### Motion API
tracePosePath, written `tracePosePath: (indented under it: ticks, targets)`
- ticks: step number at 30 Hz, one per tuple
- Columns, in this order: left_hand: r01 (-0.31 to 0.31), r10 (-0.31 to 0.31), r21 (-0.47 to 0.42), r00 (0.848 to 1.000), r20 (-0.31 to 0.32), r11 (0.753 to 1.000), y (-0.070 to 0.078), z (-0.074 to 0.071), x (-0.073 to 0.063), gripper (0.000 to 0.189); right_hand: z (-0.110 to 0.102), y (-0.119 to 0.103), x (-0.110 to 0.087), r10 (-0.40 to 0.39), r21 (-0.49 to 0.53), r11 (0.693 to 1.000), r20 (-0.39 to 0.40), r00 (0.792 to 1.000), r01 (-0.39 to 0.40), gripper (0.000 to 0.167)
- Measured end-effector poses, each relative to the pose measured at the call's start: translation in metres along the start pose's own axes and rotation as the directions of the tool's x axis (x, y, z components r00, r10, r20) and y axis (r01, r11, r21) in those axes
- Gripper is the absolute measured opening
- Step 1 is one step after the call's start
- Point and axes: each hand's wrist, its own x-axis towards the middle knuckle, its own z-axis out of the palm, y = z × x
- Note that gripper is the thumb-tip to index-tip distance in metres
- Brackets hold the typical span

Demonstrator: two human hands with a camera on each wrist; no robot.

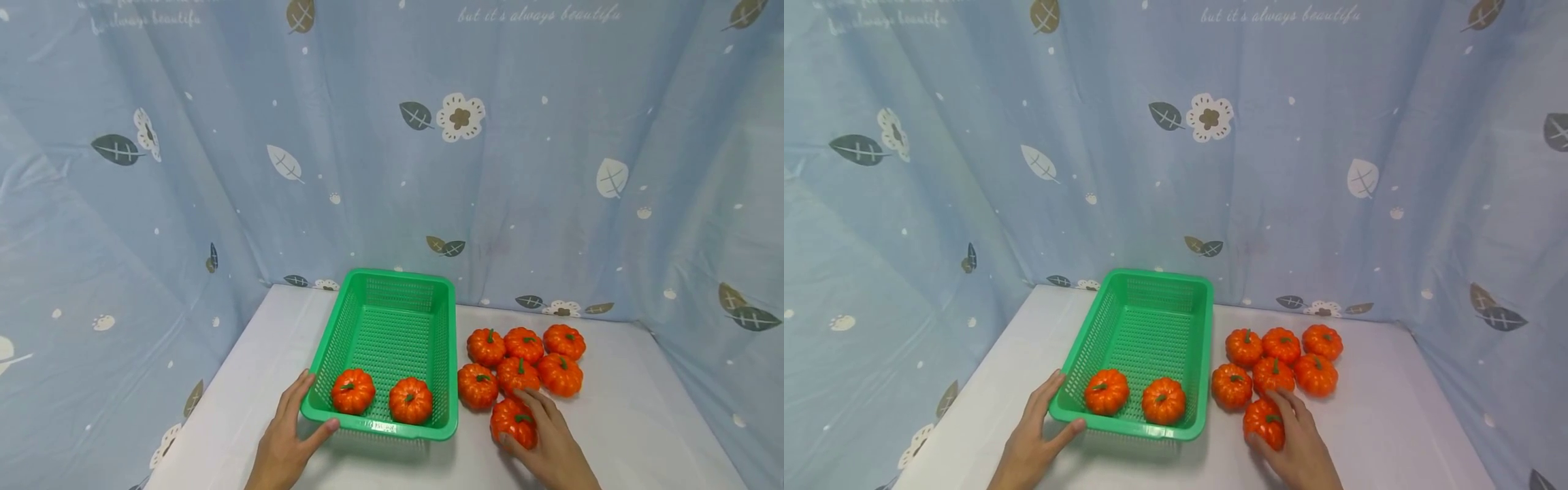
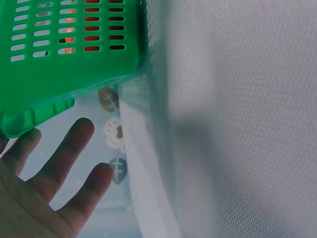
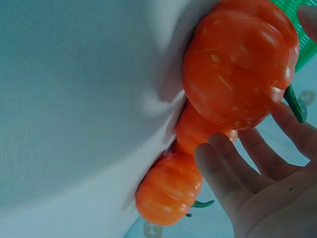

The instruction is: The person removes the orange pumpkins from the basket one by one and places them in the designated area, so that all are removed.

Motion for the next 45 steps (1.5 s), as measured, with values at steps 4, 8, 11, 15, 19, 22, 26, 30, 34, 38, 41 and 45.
tracePosePath:
  ticks: [4,8,11,15,19,22,26,30,34,38,41,45]
  targets:
    - [-0.001,0.001,-0.001,1.000,-0.001,1.000,0.0003,-0.0002,0.0000,0.086,0.0041,0.0016,-0.0010,0.024,0.009,1.000,0.003,1.000,-0.024,0.095]
    - [0.002,-0.002,-0.002,1.000,0.001,1.000,0.0009,-0.0001,-0.0006,0.086,0.0065,0.0026,-0.0018,0.035,0.017,0.999,0.004,0.999,-0.035,0.094]
    - [0.012,-0.012,0.001,1.000,0.004,1.000,0.0009,0.0004,-0.0010,0.086,0.0071,0.0024,-0.0014,0.051,0.028,0.998,0.017,0.999,-0.051,0.094]
    - [0.021,-0.021,-0.003,1.000,0.003,1.000,0.0002,0.0009,-0.0010,0.086,0.0070,0.0016,-0.0009,0.068,0.029,0.997,0.029,0.997,-0.069,0.097]
    - [0.023,-0.023,-0.004,1.000,0.002,1.000,-0.0002,0.0012,-0.0010,0.085,0.0077,0.0026,-0.0025,0.065,0.015,0.998,0.025,0.998,-0.066,0.098]
    - [0.025,-0.025,-0.002,1.000,0.000,1.000,-0.0006,0.0016,-0.0013,0.085,0.0088,0.0034,-0.0031,0.065,0.013,0.998,0.025,0.998,-0.066,0.098]
    - [0.028,-0.028,-0.002,1.000,-0.002,1.000,-0.0013,0.0022,-0.0017,0.085,0.0097,0.0035,-0.0030,0.066,0.009,0.998,0.025,0.997,-0.067,0.098]
    - [0.019,-0.019,-0.010,1.000,-0.011,1.000,-0.0020,0.0029,-0.0018,0.086,0.0095,0.0034,-0.0020,0.073,0.014,0.997,0.038,0.997,-0.074,0.098]
    - [-0.002,0.002,-0.016,1.000,-0.021,1.000,-0.0030,0.0037,-0.0015,0.087,0.0092,0.0043,-0.0004,0.079,0.026,0.996,0.055,0.995,-0.080,0.099]
    - [-0.013,0.013,-0.014,1.000,-0.023,1.000,-0.0037,0.0036,-0.0013,0.087,0.0103,0.0067,-0.0004,0.065,0.034,0.997,0.047,0.997,-0.066,0.097]
    - [-0.015,0.015,-0.013,1.000,-0.025,1.000,-0.0039,0.0030,-0.0008,0.086,0.0109,0.0076,-0.0006,0.051,0.045,0.998,0.040,0.998,-0.053,0.095]
    - [-0.008,0.007,-0.013,1.000,-0.022,1.000,-0.0033,0.0023,-0.0001,0.086,0.0100,0.0074,-0.0008,0.052,0.058,0.997,0.042,0.998,-0.054,0.096]
